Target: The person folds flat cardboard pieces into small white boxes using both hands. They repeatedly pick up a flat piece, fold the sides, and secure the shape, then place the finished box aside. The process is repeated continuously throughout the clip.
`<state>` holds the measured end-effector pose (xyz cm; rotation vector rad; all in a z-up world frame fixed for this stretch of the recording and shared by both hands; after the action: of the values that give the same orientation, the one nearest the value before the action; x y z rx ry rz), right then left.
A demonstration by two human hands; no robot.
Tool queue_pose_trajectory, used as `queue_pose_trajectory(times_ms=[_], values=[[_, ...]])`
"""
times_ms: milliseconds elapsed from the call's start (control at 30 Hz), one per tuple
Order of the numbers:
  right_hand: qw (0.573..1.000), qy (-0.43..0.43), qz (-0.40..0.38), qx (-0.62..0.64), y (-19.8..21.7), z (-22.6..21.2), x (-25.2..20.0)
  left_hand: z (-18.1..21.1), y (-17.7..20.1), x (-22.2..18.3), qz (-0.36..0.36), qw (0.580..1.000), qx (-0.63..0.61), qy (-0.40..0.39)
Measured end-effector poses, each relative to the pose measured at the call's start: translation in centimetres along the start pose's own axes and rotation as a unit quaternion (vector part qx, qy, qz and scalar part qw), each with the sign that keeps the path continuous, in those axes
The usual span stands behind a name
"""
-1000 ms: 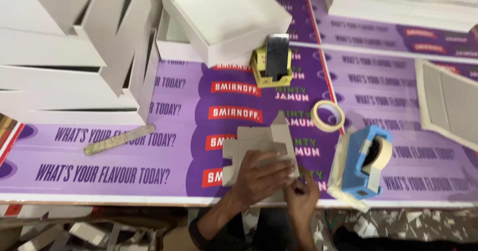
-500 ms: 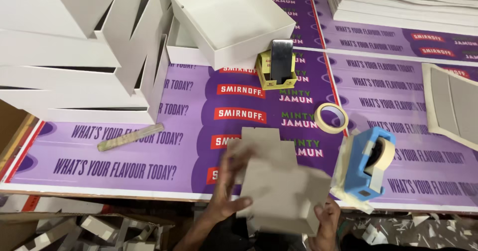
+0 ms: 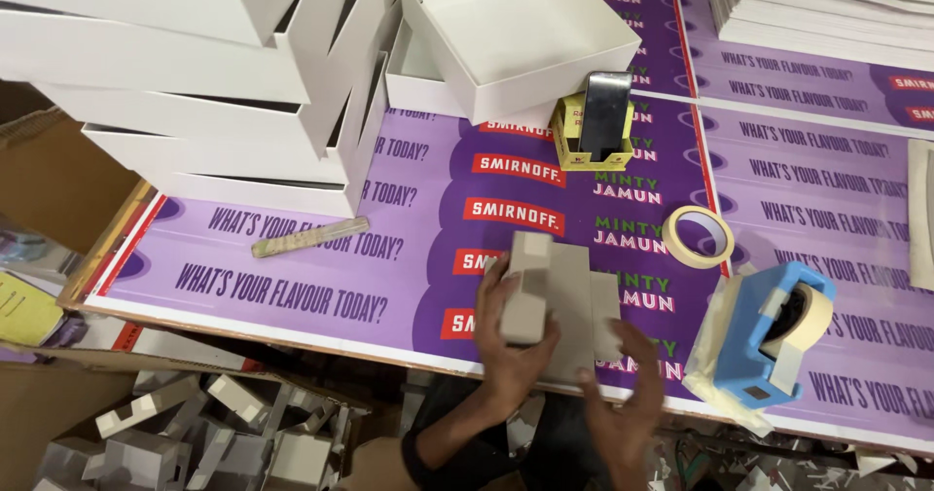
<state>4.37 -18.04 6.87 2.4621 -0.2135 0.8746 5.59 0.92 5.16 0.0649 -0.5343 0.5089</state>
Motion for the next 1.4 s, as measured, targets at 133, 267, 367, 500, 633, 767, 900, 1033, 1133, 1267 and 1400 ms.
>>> queue_pose_trajectory(times_ms=[133,267,367,500,633,767,900,1033,1133,1267,1400], values=[[0.991,-0.034,-0.070,0.105,-3.7,0.7,1.4,0.6,-1.5,-0.4,0.005,0.993,0.098,-0.065],[0.944,-0.195,-0.034,0.263,-4.3,5.7,-0.1,0.7,-2.7,-0.8,-0.116,0.983,0.094,-0.110],[0.947,-0.181,-0.016,0.264,-3.6,6.9,-0.5,1.0,-2.7,-0.2,-0.200,0.962,0.105,-0.156],[0.949,-0.188,-0.007,0.252,-3.0,7.6,-1.5,1.4,-2.3,-0.1,-0.229,0.953,0.102,-0.173],[0.941,-0.210,0.016,0.266,-2.2,8.7,-2.0,1.5,-3.2,-0.2,-0.224,0.956,0.096,-0.162],[0.949,-0.204,0.035,0.239,-2.4,9.1,-2.6,1.4,-2.8,0.0,-0.211,0.963,0.075,-0.152],[0.948,-0.210,0.039,0.236,-2.2,9.1,-2.6,1.8,-3.0,-0.1,-0.212,0.961,0.060,-0.165],[0.963,-0.159,0.031,0.217,-1.6,6.6,-2.4,1.9,-2.4,0.0,-0.202,0.965,0.068,-0.150],[0.982,-0.081,0.107,0.129,4.0,5.1,-2.0,2.2,-2.1,0.0,-0.172,0.963,0.054,-0.202],[0.955,-0.137,0.250,-0.086,14.6,7.5,-3.1,1.8,-1.9,-1.0,-0.167,0.956,0.079,-0.229],[0.931,-0.273,0.240,0.017,19.2,14.3,-3.2,-0.1,-2.1,-0.5,-0.163,0.976,0.059,-0.130]])
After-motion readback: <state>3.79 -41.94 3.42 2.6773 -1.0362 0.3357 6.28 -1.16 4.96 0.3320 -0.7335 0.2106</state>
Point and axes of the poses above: each hand's wrist, its own x-axis towards the middle knuckle, its own y-axis out of the back of the hand, z = x × y, the point moved 9 cm from there along x, towards the middle knuckle, and after that the axes turned 3 degrees about y, right-handed, at the moved point
